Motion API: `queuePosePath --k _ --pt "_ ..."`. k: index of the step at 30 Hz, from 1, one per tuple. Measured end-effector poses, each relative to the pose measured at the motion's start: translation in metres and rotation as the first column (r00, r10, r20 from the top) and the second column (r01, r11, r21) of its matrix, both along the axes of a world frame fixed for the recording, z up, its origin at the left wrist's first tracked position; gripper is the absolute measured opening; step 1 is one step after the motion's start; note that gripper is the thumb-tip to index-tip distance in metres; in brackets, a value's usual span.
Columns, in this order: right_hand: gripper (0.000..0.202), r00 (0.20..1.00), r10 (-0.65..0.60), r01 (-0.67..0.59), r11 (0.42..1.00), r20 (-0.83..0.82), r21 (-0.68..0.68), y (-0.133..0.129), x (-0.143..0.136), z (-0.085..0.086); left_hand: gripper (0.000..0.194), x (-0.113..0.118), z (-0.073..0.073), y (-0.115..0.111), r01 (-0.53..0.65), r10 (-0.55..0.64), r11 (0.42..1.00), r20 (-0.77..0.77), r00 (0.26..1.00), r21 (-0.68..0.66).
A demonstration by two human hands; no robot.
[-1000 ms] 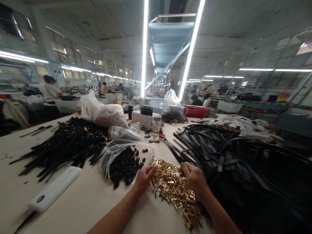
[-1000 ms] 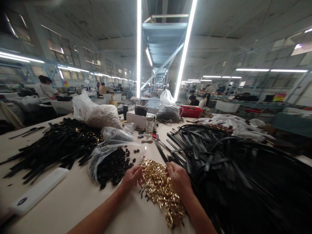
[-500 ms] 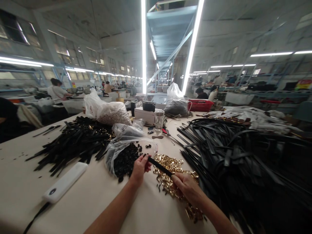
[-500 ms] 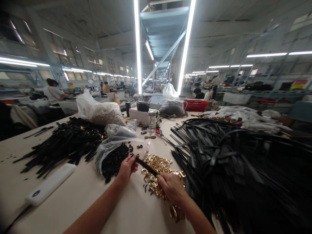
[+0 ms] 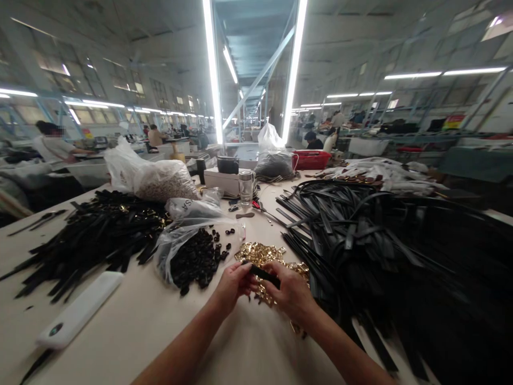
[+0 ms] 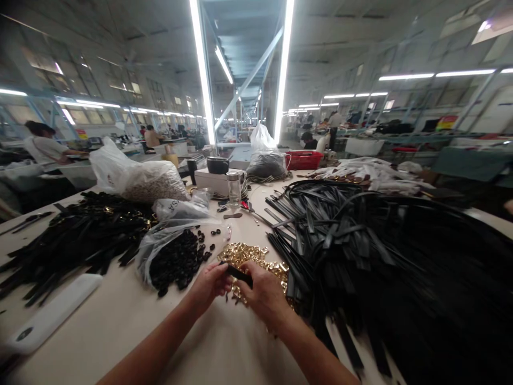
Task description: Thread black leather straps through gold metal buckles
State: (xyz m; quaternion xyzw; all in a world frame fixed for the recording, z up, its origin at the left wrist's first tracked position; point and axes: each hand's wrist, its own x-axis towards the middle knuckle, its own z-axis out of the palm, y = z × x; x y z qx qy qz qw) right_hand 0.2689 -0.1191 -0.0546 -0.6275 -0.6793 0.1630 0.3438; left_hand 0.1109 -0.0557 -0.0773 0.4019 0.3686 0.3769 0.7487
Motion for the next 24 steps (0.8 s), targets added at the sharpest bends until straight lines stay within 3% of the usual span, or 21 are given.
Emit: queuePosePath --k 7,18,22,24 --pt "0.014 0.982 0.058 -0.047 0.997 -0.178 0.068 0.001 0.002 0.003 0.034 -0.002 0.003 -0.002 0.013 -0.011 0.998 0.037 0.999 -0.064" --pt "0.014 0.997 0.037 -0.043 0.995 0.060 0.089 -0.002 0.008 0.013 0.027 -0.001 -0.007 -0.003 0.081 -0.076 0.996 0.116 0.990 -0.042" --pt "0.015 0.989 0.040 -0.058 0.991 0.141 0.120 -0.004 0.009 0.014 0.032 -0.001 0.000 -0.003 0.043 -0.042 0.984 -0.009 0.999 0.170" --pt "0.013 0.985 0.051 -0.074 0.988 0.165 0.133 -0.005 0.010 0.014 0.035 -0.002 0.004 -0.003 0.076 -0.042 0.932 -0.102 0.994 0.354"
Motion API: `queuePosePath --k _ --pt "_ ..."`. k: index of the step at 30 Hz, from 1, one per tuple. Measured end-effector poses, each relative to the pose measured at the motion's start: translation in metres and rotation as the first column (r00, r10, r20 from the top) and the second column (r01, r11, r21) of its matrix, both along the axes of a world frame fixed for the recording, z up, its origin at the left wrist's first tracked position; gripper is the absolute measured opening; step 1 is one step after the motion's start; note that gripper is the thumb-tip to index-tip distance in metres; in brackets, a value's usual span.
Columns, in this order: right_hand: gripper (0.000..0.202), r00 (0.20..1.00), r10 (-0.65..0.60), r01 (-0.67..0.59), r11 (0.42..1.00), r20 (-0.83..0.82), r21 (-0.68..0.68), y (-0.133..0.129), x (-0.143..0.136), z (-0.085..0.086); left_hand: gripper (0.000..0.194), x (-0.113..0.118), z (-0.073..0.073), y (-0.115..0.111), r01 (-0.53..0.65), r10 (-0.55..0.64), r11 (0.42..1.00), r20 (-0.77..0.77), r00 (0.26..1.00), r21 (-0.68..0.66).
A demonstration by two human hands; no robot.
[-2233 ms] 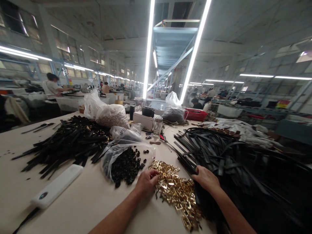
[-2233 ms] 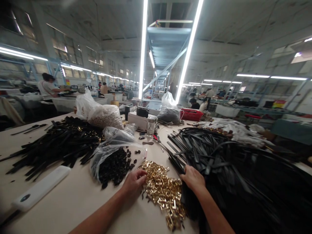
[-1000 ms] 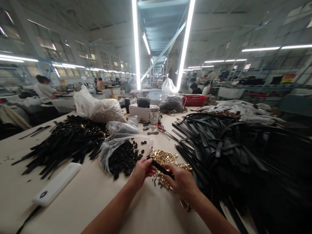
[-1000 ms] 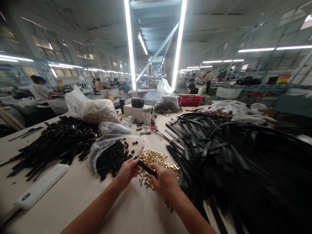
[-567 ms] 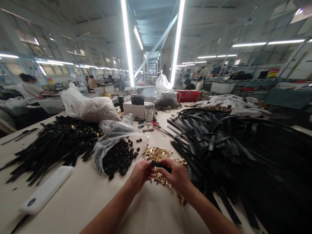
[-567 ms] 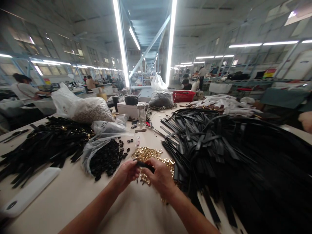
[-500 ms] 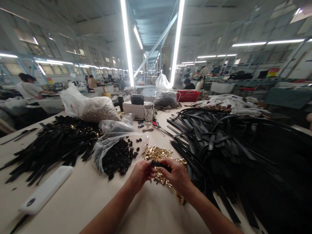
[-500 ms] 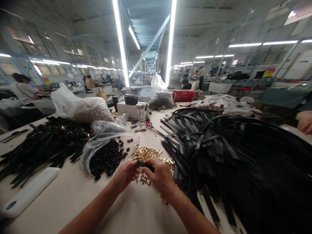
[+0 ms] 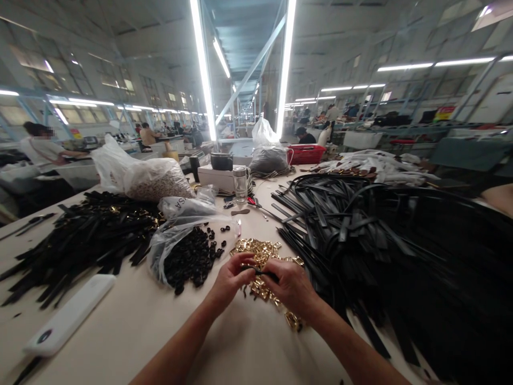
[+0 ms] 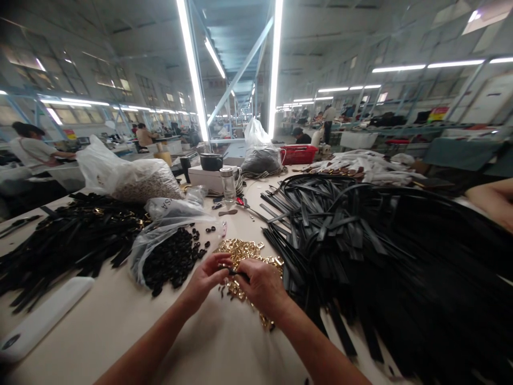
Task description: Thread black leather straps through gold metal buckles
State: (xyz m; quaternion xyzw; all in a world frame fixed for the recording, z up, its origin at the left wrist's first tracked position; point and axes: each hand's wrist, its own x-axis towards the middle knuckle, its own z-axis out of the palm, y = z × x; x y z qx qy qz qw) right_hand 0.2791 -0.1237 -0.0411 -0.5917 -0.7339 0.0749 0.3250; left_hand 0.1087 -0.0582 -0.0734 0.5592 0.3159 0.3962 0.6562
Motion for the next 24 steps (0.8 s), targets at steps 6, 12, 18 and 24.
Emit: queuePosePath --k 6,12,18,24 --pt "0.012 0.997 0.015 -0.015 1.000 0.077 -0.004 0.002 0.004 -0.003 0.023 -0.002 -0.001 0.001 0.057 -0.006 0.972 -0.218 0.976 0.229" --pt "0.014 0.994 0.026 -0.026 1.000 0.107 -0.005 0.001 0.003 -0.004 0.020 -0.001 -0.004 -0.001 0.031 -0.004 0.986 -0.165 0.986 0.166" --pt "0.013 0.998 0.036 -0.035 0.999 0.047 -0.011 0.001 0.001 -0.003 0.022 0.000 0.002 0.002 -0.117 0.120 0.991 -0.044 0.992 0.062" --pt "0.012 0.998 -0.060 0.060 0.998 0.016 0.004 0.003 0.011 0.005 0.017 -0.021 0.021 0.009 -0.079 0.084 0.996 0.138 0.987 -0.041"
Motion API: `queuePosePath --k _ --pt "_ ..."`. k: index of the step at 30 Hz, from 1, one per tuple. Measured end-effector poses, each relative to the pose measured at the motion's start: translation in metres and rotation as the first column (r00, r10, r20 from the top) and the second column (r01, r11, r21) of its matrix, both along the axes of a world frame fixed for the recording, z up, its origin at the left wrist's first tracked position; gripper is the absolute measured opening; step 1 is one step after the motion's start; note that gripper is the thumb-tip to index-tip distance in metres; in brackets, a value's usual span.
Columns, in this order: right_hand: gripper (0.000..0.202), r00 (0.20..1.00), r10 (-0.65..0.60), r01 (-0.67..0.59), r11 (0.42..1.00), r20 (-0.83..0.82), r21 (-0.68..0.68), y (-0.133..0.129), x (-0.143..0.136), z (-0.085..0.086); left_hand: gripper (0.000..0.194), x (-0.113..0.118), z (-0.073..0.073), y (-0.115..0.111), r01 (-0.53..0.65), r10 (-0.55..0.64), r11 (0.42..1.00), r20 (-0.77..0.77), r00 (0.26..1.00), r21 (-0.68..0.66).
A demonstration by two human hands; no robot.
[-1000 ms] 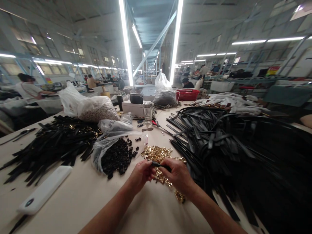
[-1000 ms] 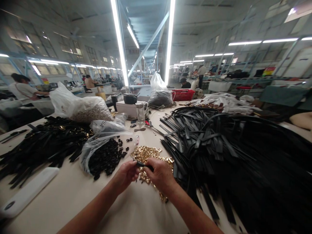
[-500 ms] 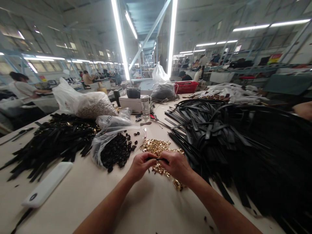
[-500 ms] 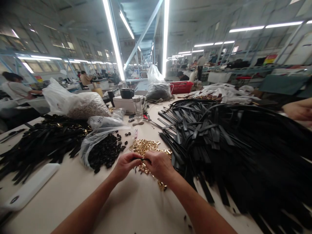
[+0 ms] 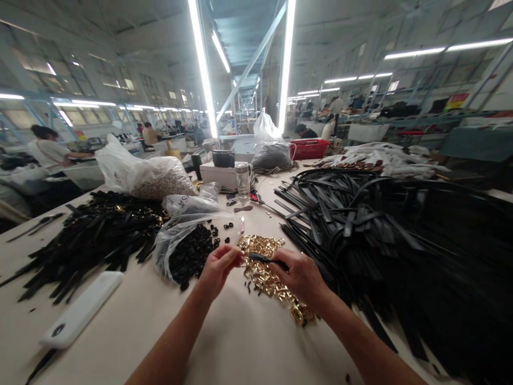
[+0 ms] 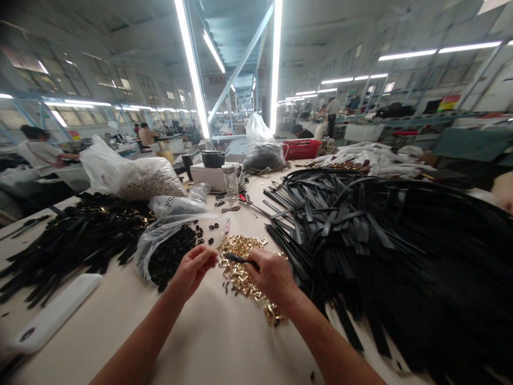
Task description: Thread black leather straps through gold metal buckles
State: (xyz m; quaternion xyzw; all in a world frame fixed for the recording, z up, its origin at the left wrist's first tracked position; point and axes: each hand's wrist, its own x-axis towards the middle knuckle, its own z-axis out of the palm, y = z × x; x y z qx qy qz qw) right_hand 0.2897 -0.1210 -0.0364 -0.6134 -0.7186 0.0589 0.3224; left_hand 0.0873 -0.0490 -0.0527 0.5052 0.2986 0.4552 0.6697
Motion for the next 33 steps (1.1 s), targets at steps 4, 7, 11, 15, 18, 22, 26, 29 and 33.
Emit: queuePosePath --k 4,7,11,15,18,22,26,29,33 --pt "0.012 1.000 0.009 -0.009 1.000 -0.018 -0.001 0.001 0.001 -0.001 0.037 -0.001 0.007 -0.014 0.573 -0.576 0.814 -0.249 0.779 -0.094" --pt "0.011 1.000 0.019 -0.019 1.000 0.007 0.019 -0.001 -0.001 -0.002 0.048 0.008 0.001 -0.018 0.479 -0.506 0.862 -0.310 0.805 -0.163" --pt "0.011 0.994 0.014 -0.019 0.999 0.113 0.041 -0.005 -0.006 -0.004 0.044 0.017 -0.009 -0.014 0.111 -0.160 0.975 -0.261 0.952 -0.191" --pt "0.018 0.985 -0.009 0.003 0.999 0.174 0.036 -0.004 -0.011 -0.012 0.054 0.021 -0.018 -0.008 -0.047 -0.021 0.960 -0.239 0.971 -0.276" --pt "0.027 0.979 -0.026 0.018 0.999 0.201 0.041 -0.005 -0.017 -0.016 0.054 0.023 -0.021 -0.012 -0.040 -0.037 0.956 -0.253 0.967 -0.291" --pt "0.029 0.977 -0.008 -0.003 0.999 0.213 0.049 -0.006 -0.021 -0.017 0.046 0.026 -0.023 -0.014 0.013 -0.087 0.957 -0.242 0.966 -0.289" --pt "0.027 0.985 0.003 -0.015 0.998 0.170 0.067 -0.008 -0.024 -0.014 0.043 0.024 -0.019 -0.015 0.082 -0.136 0.965 -0.209 0.968 -0.248" --pt "0.017 0.989 -0.005 -0.002 0.999 0.146 0.043 -0.009 -0.025 -0.013 0.038 0.022 -0.017 -0.016 0.142 -0.184 0.965 -0.182 0.966 -0.219" --pt "0.020 0.985 0.023 -0.034 0.997 0.169 0.065 -0.002 -0.019 -0.016 0.037 0.021 -0.022 -0.007 0.213 -0.238 0.965 -0.171 0.956 -0.153"
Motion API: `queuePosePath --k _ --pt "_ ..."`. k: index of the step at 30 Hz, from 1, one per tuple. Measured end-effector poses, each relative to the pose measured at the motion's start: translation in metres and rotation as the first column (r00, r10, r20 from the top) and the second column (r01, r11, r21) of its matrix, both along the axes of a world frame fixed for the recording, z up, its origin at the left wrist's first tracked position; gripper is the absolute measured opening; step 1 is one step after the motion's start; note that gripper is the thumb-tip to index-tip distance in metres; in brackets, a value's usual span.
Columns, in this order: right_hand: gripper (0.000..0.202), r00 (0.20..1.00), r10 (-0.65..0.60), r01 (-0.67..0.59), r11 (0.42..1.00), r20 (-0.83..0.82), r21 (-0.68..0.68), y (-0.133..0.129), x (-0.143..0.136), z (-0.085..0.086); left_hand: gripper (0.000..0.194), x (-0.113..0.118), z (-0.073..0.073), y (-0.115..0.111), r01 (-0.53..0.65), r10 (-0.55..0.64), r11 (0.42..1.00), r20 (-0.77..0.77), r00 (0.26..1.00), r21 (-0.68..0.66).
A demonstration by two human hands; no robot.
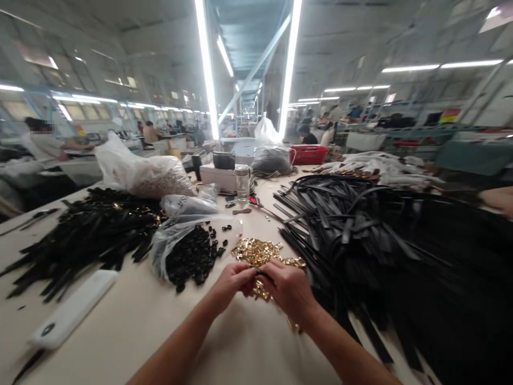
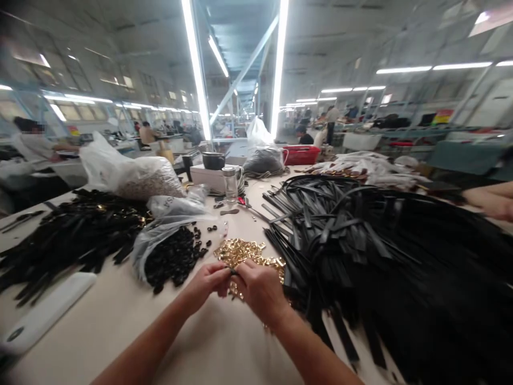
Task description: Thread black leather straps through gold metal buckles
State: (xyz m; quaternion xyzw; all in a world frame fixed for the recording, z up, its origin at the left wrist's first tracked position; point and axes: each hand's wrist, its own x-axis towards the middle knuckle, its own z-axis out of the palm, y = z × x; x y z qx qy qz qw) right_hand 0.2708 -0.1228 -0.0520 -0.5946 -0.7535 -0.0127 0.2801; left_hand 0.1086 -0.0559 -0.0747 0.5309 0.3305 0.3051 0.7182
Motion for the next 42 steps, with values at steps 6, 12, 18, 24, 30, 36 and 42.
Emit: queuePosePath --k 6,12,18,24,30,36,42 --pt "0.024 0.974 -0.094 0.076 0.993 0.207 0.093 0.000 0.018 0.010 0.043 -0.019 0.003 0.024 -0.305 0.305 0.952 -0.008 0.952 0.041" --pt "0.021 0.946 -0.178 0.156 0.983 0.273 0.101 0.000 0.030 0.018 0.034 -0.035 0.001 0.042 -0.392 0.445 0.864 -0.112 0.889 0.315" --pt "0.016 0.933 -0.183 0.168 0.983 0.310 0.073 0.006 0.032 0.011 0.027 -0.049 -0.004 0.053 -0.437 0.607 0.713 -0.170 0.776 0.548" --pt "0.026 0.911 -0.208 0.231 0.973 0.357 -0.023 0.000 0.032 0.015 0.019 -0.069 -0.003 0.063 -0.449 0.765 0.522 -0.165 0.623 0.725" --pt "0.030 0.920 -0.134 0.216 0.958 0.369 -0.188 -0.005 0.023 0.015 0.018 -0.057 -0.008 0.063 -0.196 0.698 0.524 -0.287 0.656 0.829" --pt "0.024 0.935 -0.122 0.167 0.980 0.332 -0.108 -0.001 0.016 0.008 0.016 -0.037 0.005 0.083 0.173 0.646 0.575 -0.574 0.503 0.800" --pt "0.018 0.947 -0.136 0.159 0.986 0.290 -0.056 0.002 0.016 0.002 0.011 -0.027 0.011 0.105 0.185 0.615 0.660 -0.664 0.425 0.728"
